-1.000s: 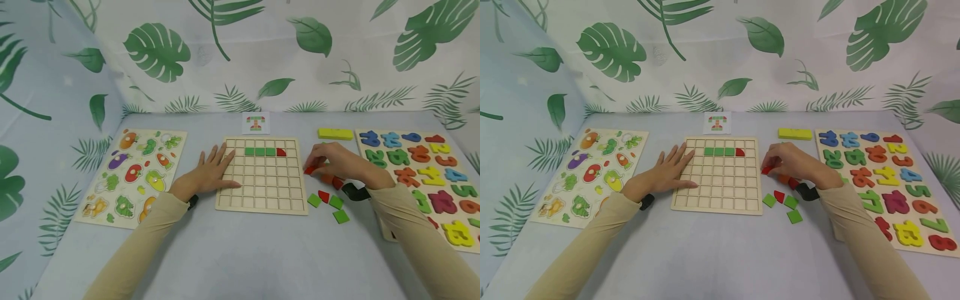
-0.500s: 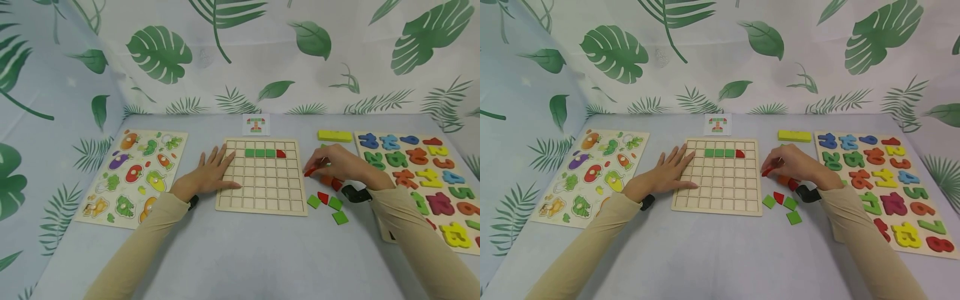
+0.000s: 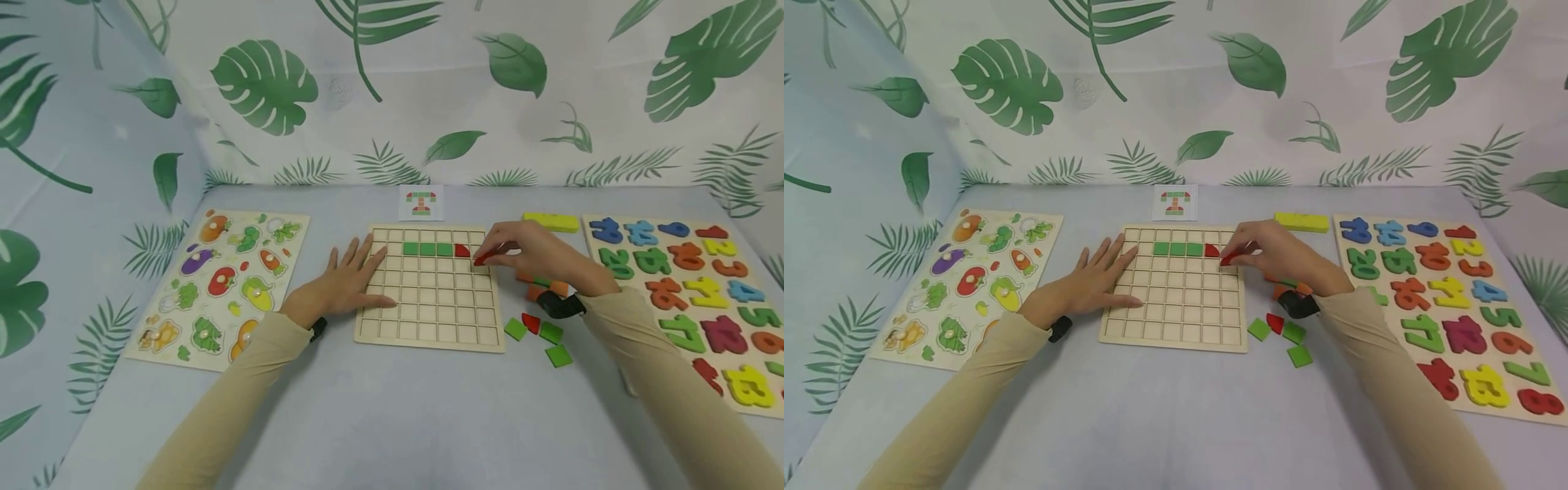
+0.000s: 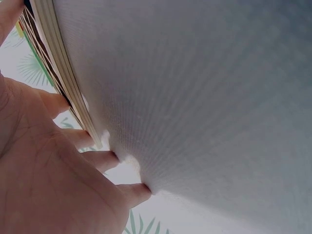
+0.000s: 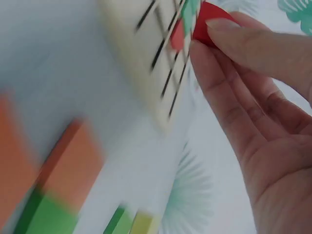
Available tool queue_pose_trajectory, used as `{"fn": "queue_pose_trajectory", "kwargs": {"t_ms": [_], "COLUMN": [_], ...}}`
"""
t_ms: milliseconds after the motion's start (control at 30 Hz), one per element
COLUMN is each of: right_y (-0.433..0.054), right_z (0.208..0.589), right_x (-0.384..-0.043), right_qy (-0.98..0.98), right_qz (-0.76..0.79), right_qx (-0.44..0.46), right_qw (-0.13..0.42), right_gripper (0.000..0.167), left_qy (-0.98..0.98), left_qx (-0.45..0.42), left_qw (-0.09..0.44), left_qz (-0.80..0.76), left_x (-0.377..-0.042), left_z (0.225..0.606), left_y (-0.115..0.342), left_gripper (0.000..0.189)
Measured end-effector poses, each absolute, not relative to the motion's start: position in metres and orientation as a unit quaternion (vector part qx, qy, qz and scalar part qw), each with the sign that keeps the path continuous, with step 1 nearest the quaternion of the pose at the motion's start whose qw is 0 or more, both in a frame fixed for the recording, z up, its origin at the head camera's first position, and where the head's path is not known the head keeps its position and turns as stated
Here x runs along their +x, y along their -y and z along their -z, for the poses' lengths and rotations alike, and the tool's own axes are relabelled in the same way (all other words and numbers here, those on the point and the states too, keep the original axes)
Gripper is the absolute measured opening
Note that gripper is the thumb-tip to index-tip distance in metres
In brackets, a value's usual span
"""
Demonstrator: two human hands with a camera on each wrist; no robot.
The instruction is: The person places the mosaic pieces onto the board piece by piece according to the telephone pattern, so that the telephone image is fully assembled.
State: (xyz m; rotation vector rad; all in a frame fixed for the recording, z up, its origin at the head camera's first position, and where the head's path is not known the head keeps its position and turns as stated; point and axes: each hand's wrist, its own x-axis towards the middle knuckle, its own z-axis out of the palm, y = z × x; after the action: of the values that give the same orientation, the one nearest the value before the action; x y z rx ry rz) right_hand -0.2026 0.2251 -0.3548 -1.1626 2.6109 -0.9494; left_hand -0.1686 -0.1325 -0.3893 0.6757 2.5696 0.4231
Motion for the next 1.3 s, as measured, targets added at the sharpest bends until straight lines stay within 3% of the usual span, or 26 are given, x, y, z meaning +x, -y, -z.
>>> {"fn": "queue_pose_trajectory", "kwargs": {"t_ms": [600,1300], "right_y": [-0.121,-0.093], "right_z": [0.366,0.377], "right_x": [-0.241,-0.244], "right_qy": [-0.834,-0.847], "right_qz": [0.380,0.333], "right_qx": [-0.398,-0.412], "right_qw": [0.028,0.046], "right_gripper": [0.014,0.012], "left_qy": [-0.934,-0.934], "left_qx": [0.237,0.234], "left_qw": [0.233,0.235], "left_qz": [-0.132,-0.135], "left_x": [-0.174,-0.174], "left_z": [0.387,0.392], "left_y": [0.128,0.130], "left_gripper": [0.104,0.104]}}
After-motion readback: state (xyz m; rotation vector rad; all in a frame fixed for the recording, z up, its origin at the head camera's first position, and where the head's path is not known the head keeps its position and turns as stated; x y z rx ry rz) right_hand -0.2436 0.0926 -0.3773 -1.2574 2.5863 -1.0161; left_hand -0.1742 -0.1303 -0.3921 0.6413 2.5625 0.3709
